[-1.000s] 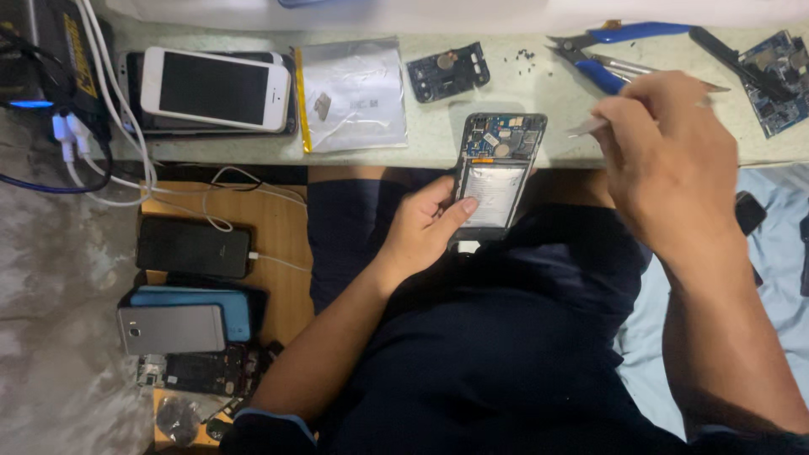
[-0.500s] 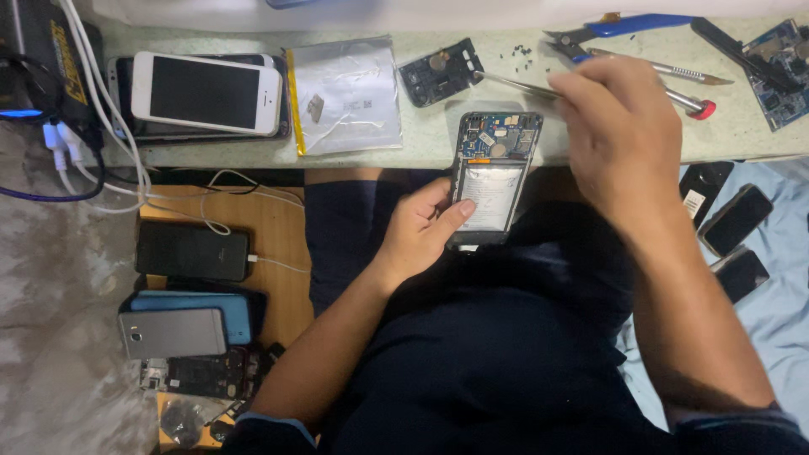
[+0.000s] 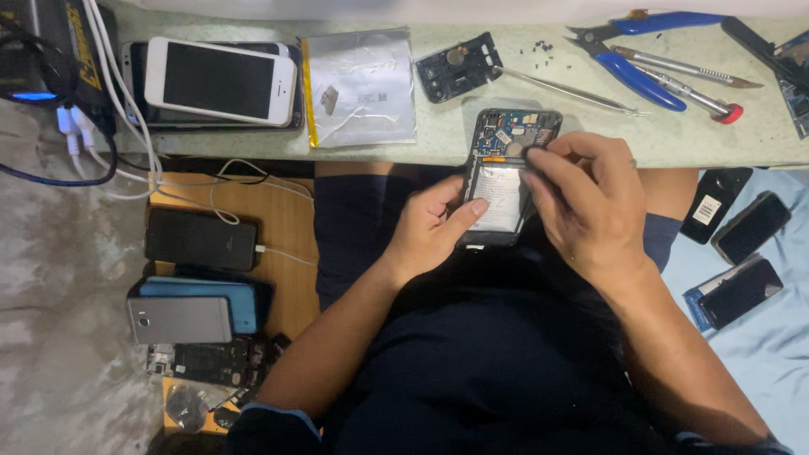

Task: The person disassembles a smartphone by removing screws and prying open the back cover. They then detach internal components, including the battery and circuit boards, using a screwdriver and tweezers.

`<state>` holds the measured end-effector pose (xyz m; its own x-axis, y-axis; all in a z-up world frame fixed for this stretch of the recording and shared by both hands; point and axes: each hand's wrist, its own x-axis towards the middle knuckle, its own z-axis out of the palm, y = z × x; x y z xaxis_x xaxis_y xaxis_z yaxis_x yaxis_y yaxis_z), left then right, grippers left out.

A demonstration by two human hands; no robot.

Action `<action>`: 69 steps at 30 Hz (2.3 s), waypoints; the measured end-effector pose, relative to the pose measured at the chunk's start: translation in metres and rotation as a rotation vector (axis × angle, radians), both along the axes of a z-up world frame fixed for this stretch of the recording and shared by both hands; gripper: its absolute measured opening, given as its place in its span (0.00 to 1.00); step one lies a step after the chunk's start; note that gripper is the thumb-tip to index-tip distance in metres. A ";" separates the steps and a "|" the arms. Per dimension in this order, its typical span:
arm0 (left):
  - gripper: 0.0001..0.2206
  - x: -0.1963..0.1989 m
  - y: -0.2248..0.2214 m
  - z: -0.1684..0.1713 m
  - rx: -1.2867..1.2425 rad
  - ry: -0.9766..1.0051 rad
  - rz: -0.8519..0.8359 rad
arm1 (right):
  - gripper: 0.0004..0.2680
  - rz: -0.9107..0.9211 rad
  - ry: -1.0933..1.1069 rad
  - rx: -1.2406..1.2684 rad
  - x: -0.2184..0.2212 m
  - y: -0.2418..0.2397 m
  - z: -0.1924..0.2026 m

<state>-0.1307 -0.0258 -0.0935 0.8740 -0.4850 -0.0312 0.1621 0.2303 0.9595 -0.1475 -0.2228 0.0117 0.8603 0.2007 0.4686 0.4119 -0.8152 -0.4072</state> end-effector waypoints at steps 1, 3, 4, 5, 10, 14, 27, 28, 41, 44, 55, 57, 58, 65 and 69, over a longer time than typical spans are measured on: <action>0.11 -0.001 0.000 -0.001 0.001 -0.013 0.003 | 0.11 0.001 -0.001 -0.008 0.000 0.001 -0.001; 0.10 0.001 0.000 -0.002 0.025 -0.033 0.008 | 0.11 0.000 -0.017 -0.012 0.003 0.002 -0.002; 0.10 0.001 0.001 -0.003 0.050 -0.030 0.010 | 0.11 -0.002 -0.022 -0.008 0.002 0.004 -0.003; 0.10 0.000 0.001 -0.004 0.075 -0.027 0.011 | 0.11 -0.005 -0.027 -0.003 0.002 0.006 -0.003; 0.11 0.001 0.001 -0.005 0.028 -0.033 0.016 | 0.10 0.007 0.089 0.110 0.008 0.023 -0.002; 0.12 0.001 0.002 -0.003 0.059 -0.063 0.027 | 0.10 0.003 0.060 0.118 0.014 0.030 0.001; 0.11 -0.001 0.001 -0.002 0.003 0.002 0.016 | 0.09 0.044 -0.001 0.066 0.013 0.025 0.001; 0.12 -0.002 0.000 0.000 -0.027 0.015 0.019 | 0.10 0.065 -0.038 0.037 0.011 0.024 0.001; 0.18 -0.003 -0.020 0.013 -0.077 0.147 0.035 | 0.13 0.116 -0.198 -0.076 -0.002 0.018 -0.007; 0.21 -0.001 -0.029 0.016 0.166 0.279 0.101 | 0.12 0.095 -0.157 -0.029 -0.005 0.018 -0.007; 0.20 0.001 -0.032 0.021 0.003 0.303 0.118 | 0.09 -0.069 -0.023 0.185 -0.014 -0.006 -0.009; 0.20 0.002 -0.034 0.019 -0.013 0.311 0.120 | 0.09 -0.059 -0.025 0.152 -0.014 -0.007 -0.012; 0.19 0.002 -0.035 0.018 -0.015 0.315 0.129 | 0.09 -0.055 -0.025 0.152 -0.015 -0.004 -0.015; 0.19 0.001 -0.033 0.014 0.022 0.277 0.135 | 0.11 -0.060 0.027 0.134 -0.016 -0.007 -0.018; 0.19 0.003 -0.035 0.016 -0.023 0.302 0.130 | 0.10 -0.046 -0.024 0.099 -0.016 -0.006 -0.019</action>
